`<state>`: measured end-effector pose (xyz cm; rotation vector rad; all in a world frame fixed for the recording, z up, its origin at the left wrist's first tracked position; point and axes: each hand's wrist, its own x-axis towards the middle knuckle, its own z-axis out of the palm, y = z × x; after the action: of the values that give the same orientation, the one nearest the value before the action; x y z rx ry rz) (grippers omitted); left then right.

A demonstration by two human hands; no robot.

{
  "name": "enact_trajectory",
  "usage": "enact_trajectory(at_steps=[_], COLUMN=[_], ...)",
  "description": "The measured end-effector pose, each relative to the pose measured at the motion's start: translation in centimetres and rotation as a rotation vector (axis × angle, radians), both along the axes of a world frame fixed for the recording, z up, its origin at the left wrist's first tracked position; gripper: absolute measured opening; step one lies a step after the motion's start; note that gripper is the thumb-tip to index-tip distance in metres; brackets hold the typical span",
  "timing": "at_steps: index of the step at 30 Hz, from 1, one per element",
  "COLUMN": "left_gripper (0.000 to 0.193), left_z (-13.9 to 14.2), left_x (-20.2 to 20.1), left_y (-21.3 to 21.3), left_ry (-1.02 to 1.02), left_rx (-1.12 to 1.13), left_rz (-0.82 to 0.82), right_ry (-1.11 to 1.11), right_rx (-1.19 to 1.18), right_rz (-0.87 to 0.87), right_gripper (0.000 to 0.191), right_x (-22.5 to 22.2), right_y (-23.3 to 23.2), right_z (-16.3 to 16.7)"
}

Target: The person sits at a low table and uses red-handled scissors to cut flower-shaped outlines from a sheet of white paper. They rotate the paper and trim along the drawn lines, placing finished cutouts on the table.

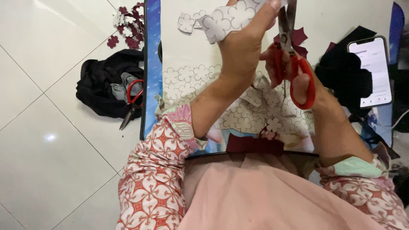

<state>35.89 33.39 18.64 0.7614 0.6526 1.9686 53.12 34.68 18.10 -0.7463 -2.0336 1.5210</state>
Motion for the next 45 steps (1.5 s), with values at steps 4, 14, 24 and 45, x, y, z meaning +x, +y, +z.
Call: enact_trajectory(at_steps=[4,14,24,45], left_gripper=[0.016,0.019,0.026,0.022], left_z=[0.8,1.0,2.1,2.4], left_x=[1.2,1.3,1.0,1.2], left_y=[-0.7,-1.6,-2.3,-2.2], left_ry=[0.058,0.109,0.077,0.206], left_rx=[0.035,0.105,0.073,0.106], left_rz=[0.047,0.058,-0.026,0.114], right_ry=[-0.051,-0.163,-0.215,-0.073], right_rx=[0.087,0.093,0.019,-0.023], right_rz=[-0.028,-0.061,-0.094,-0.112], right_gripper=[0.127,0.138,0.141,0.133], right_x=[0.5,0.8,1.0,0.9], right_y=[0.2,0.2,0.3,0.2], right_z=[-0.1,-1.0,-1.1,-1.6])
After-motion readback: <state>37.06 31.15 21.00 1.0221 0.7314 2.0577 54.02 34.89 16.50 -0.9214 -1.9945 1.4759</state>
